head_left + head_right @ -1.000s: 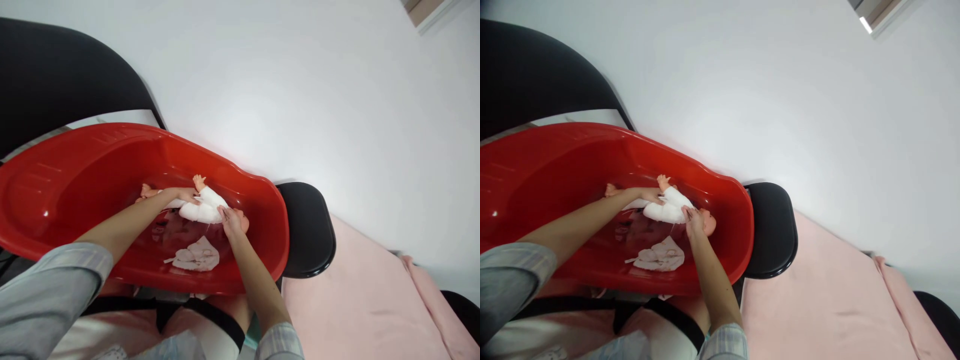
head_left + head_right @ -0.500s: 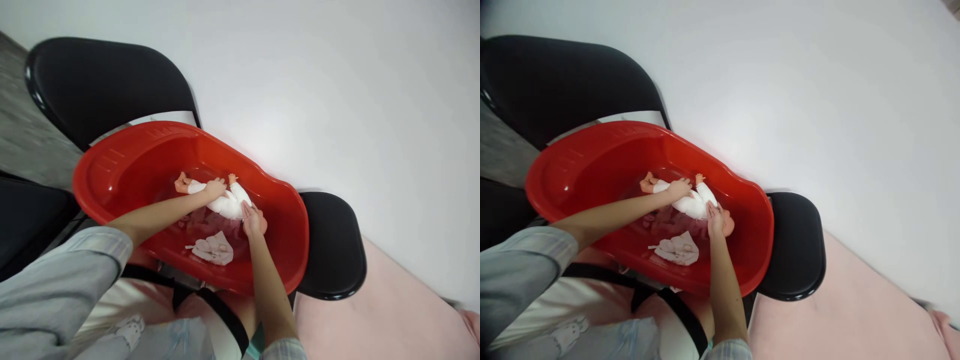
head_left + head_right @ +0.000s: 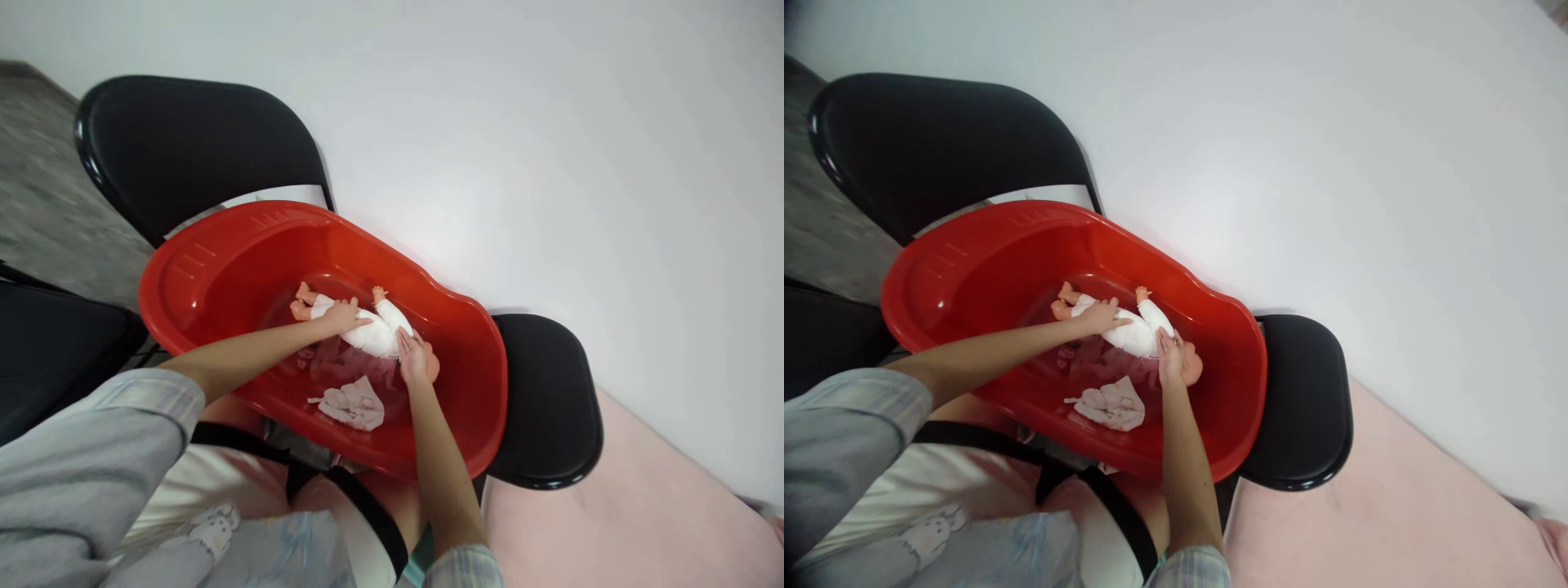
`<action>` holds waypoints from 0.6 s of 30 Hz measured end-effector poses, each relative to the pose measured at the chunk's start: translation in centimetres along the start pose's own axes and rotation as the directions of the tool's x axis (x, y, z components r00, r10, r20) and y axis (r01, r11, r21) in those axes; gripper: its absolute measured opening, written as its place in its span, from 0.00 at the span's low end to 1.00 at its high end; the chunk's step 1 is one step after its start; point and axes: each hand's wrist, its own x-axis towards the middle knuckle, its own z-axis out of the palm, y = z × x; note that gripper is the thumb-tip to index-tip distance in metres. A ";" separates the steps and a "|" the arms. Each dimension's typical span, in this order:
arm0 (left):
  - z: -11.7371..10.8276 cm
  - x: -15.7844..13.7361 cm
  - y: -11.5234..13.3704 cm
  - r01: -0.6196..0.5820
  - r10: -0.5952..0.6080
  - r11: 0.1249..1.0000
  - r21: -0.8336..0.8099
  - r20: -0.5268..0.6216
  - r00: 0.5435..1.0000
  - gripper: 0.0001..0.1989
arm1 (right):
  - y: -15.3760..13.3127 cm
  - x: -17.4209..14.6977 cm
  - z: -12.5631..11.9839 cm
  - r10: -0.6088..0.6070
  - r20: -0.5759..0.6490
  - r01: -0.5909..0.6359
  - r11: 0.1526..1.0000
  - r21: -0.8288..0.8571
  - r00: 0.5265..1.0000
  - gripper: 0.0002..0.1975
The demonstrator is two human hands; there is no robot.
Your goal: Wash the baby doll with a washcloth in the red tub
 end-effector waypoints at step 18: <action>0.1 1.7 -0.9 -0.168 0.170 0.983 0.077 -0.027 0.985 0.34 | 1.6 -1.0 0.7 -0.266 -0.064 0.209 0.867 -0.453 0.962 0.25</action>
